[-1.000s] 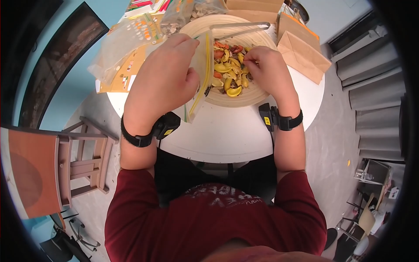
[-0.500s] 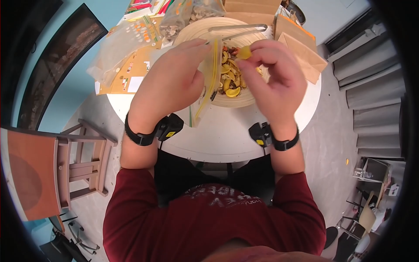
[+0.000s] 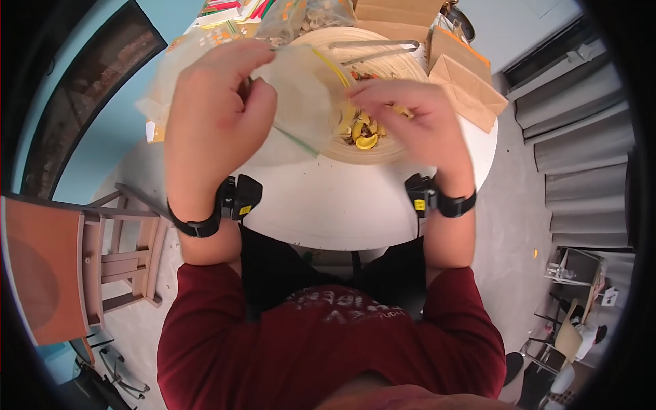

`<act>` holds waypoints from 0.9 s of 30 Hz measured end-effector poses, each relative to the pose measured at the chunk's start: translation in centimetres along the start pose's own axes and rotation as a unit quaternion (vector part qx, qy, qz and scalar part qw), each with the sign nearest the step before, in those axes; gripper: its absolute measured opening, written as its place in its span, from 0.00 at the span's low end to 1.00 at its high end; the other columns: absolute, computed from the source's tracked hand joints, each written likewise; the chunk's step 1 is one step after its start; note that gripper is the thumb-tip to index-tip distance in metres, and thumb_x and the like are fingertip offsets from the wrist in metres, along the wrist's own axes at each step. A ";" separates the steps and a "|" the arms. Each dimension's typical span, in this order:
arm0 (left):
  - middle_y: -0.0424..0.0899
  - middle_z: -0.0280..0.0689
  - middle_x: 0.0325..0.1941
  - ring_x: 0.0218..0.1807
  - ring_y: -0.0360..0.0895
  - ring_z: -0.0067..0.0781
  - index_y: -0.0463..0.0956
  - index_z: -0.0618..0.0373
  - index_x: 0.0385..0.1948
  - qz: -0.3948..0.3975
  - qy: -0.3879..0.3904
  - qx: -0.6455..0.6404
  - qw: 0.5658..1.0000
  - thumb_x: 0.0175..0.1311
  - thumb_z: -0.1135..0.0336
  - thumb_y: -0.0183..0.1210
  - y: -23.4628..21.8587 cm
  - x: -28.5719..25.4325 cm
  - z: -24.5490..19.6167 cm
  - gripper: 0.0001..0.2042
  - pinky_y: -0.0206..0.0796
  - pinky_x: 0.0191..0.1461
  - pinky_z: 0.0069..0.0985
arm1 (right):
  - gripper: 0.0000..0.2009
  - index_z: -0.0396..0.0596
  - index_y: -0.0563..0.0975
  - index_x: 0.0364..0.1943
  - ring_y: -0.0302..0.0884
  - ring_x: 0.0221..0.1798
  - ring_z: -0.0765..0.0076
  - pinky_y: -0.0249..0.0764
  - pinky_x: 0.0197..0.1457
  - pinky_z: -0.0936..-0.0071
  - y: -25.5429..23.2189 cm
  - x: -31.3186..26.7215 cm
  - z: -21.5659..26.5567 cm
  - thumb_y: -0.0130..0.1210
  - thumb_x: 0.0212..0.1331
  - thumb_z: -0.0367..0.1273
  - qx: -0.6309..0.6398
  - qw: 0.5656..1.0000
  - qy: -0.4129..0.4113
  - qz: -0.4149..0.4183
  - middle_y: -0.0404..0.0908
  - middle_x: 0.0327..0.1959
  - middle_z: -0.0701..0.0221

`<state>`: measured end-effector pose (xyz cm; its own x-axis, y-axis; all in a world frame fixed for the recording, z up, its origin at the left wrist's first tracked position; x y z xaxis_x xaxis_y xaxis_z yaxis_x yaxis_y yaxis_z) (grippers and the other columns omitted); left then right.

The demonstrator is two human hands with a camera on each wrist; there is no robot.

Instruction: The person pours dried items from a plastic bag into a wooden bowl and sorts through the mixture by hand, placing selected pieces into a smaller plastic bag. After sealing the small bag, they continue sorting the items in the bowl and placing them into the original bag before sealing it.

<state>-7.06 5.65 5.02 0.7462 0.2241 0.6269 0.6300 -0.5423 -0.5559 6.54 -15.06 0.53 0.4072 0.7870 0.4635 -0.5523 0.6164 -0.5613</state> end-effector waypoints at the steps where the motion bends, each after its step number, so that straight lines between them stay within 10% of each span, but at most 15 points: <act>1: 0.89 0.48 0.46 0.24 0.78 0.34 0.83 0.69 0.41 -0.018 0.007 0.014 1.000 0.56 0.76 0.60 -0.5 0.0 0.2 0.12 0.71 0.33 0.29 | 0.14 0.43 0.84 0.52 0.86 0.47 0.67 0.79 0.57 0.72 -1.3 -0.2 -0.9 0.59 0.63 0.21 0.054 0.998 0.031 -0.028 0.88 0.53 0.67; 5: 0.88 0.48 0.46 0.22 0.76 0.31 0.83 0.70 0.41 -0.054 0.012 0.066 0.996 0.56 0.73 0.63 -2.3 0.1 1.1 0.12 0.69 0.30 0.27 | 0.16 0.41 0.84 0.52 0.86 0.44 0.70 0.80 0.50 0.76 -5.8 -1.6 -4.6 0.61 0.58 0.22 -0.048 0.979 0.164 -0.114 0.89 0.45 0.62; 17: 0.81 0.47 0.61 0.39 0.77 0.31 0.78 0.67 0.57 0.015 0.072 -0.064 0.995 0.52 0.76 0.62 -2.8 -0.4 2.6 0.25 0.72 0.41 0.25 | 0.31 0.42 0.78 0.64 0.82 0.62 0.57 0.75 0.67 0.66 -1.5 -1.3 -7.6 0.63 0.49 0.20 -0.223 0.949 0.202 0.091 0.86 0.55 0.55; 27: 0.73 0.48 0.72 0.46 0.77 0.36 0.74 0.63 0.65 0.160 0.092 -0.163 0.969 0.45 0.82 0.51 -0.8 -0.6 3.4 0.36 0.72 0.57 0.29 | 0.16 0.41 0.85 0.48 0.85 0.44 0.48 0.80 0.50 0.62 -2.0 -1.1 -7.5 0.61 0.52 0.21 -0.282 0.931 0.225 0.049 0.86 0.41 0.54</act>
<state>-7.26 8.70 3.26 0.8219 -0.1291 0.5548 0.2493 -0.7942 -0.5541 12.63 -16.92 -4.01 0.7094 0.6931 0.1278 -0.1842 0.3574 -0.9156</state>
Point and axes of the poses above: each hand's wrist, its own x-axis towards the middle knuckle, its own y-axis out of the palm, z = x × y, the point moved 5 cm from there along x, towards the middle knuckle
